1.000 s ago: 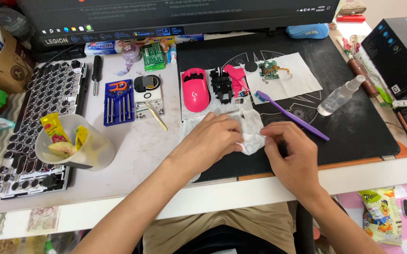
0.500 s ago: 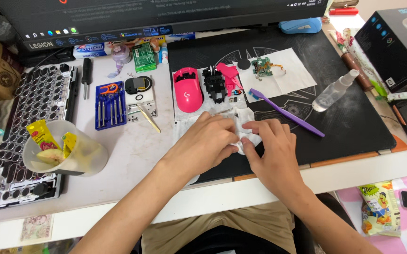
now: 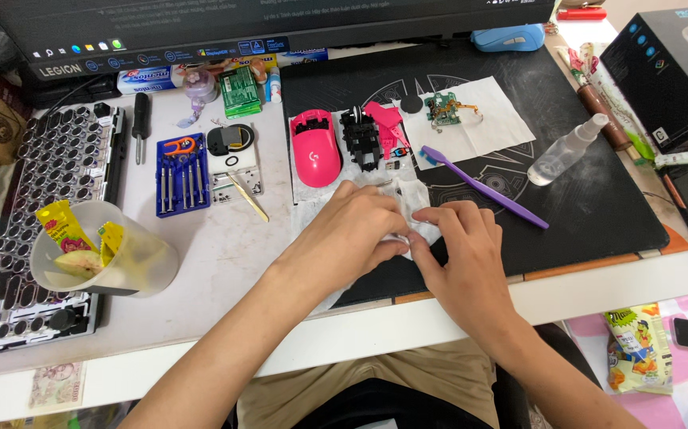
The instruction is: The person cleans small electronic components from a disassembled pink mouse. They spray a liquid onto a black sensor and a green circuit board, then scrub each with a purple toothbrush and wipe them with a white cloth. The cleaned parts are placed back on the desk mat.
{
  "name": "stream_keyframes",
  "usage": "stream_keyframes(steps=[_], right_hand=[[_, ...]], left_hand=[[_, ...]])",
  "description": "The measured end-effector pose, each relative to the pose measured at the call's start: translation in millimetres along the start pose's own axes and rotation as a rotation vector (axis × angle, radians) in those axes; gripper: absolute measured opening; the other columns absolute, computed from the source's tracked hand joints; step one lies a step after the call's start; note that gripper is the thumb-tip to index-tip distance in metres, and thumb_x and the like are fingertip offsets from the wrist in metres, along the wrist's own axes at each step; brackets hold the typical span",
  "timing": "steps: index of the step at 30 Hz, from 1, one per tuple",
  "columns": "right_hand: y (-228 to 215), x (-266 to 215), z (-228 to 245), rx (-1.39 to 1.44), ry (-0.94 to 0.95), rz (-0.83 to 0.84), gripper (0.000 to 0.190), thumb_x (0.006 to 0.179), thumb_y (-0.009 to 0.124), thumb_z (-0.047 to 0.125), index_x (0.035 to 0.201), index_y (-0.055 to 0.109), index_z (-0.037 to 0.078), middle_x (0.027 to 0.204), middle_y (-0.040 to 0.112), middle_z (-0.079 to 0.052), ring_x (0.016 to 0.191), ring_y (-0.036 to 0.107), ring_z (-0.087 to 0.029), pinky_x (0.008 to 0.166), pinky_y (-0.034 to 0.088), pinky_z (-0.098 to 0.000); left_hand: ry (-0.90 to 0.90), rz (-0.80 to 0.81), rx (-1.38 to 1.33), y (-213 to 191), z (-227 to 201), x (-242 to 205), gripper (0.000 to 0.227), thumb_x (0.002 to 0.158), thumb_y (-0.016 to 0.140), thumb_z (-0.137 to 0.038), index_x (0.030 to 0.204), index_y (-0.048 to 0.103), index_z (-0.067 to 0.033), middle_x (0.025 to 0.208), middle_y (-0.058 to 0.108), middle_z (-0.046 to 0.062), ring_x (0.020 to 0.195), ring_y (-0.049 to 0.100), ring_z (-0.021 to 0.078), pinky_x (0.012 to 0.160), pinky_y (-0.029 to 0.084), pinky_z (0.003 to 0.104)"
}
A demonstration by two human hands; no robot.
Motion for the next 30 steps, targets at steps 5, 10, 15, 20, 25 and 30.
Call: stream_keyframes(steps=[5, 10, 15, 20, 25, 30], right_hand=[[-13.4, 3.2, -19.9, 0.271, 0.01, -0.024, 0.029, 0.096, 0.09, 0.012, 0.122, 0.085, 0.022, 0.113, 0.075, -0.001, 0.101, 0.078, -0.024, 0.086, 0.06, -0.0354], [-21.7, 6.5, -10.4, 0.254, -0.033, 0.071, 0.021, 0.095, 0.089, 0.007, 0.113, 0.09, 0.018, 0.113, 0.075, -0.006, 0.105, 0.079, -0.029, 0.092, 0.063, -0.0397], [-20.0, 8.0, -0.1, 0.233, -0.075, 0.051, 0.017, 0.093, 0.09, 0.006, 0.106, 0.092, 0.017, 0.11, 0.075, -0.006, 0.101, 0.077, -0.026, 0.092, 0.064, -0.0388], [-32.7, -5.4, 16.6, -0.103, -0.377, 0.15, 0.029, 0.11, 0.072, 0.022, 0.137, 0.079, 0.018, 0.138, 0.063, -0.015, 0.105, 0.06, -0.038, 0.086, 0.046, -0.0526], [-22.4, -21.2, 18.7, -0.238, -0.405, 0.209, 0.037, 0.113, 0.066, 0.024, 0.148, 0.068, 0.011, 0.149, 0.055, -0.023, 0.108, 0.058, -0.044, 0.085, 0.051, -0.0544], [-13.0, -20.6, 15.5, -0.267, -0.413, 0.184, 0.033, 0.109, 0.074, 0.014, 0.141, 0.069, 0.01, 0.155, 0.052, -0.021, 0.122, 0.058, -0.045, 0.086, 0.051, -0.054]], left_hand=[[-0.067, 0.024, -0.006, 6.9, 5.4, 5.9, 0.006, 0.088, 0.091, -0.007, 0.089, 0.09, -0.0124, 0.082, 0.082, 0.008, 0.086, 0.075, 0.0301, 0.091, 0.05, 0.042], [-0.115, 0.026, -0.021, 24.3, 14.0, 18.9, 0.006, 0.084, 0.091, -0.014, 0.082, 0.086, -0.0108, 0.08, 0.078, 0.009, 0.083, 0.074, 0.0331, 0.085, 0.05, 0.045], [-0.103, 0.04, 0.026, 21.6, 10.9, 21.1, 0.011, 0.082, 0.092, -0.017, 0.084, 0.086, -0.0076, 0.083, 0.079, 0.013, 0.087, 0.076, 0.0381, 0.087, 0.051, 0.048], [-0.11, 0.04, -0.02, 37.8, 29.2, 10.4, 0.01, 0.089, 0.091, -0.022, 0.097, 0.088, -0.0189, 0.096, 0.08, 0.0, 0.091, 0.074, 0.0314, 0.089, 0.046, 0.049], [-0.099, 0.043, -0.058, 31.9, 25.9, 7.4, 0.009, 0.092, 0.092, -0.02, 0.099, 0.088, -0.017, 0.096, 0.077, -0.001, 0.086, 0.072, 0.0292, 0.091, 0.047, 0.047], [-0.055, 0.071, 0.009, 28.8, 18.1, 5.6, 0.004, 0.095, 0.089, -0.02, 0.097, 0.087, -0.0173, 0.089, 0.072, 0.002, 0.085, 0.071, 0.0331, 0.085, 0.048, 0.051]])
Point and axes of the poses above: each hand's wrist, its own x-axis towards the middle knuckle, its own y-axis out of the palm, z = x × y, the point moved 5 cm from there along x, towards the middle knuckle
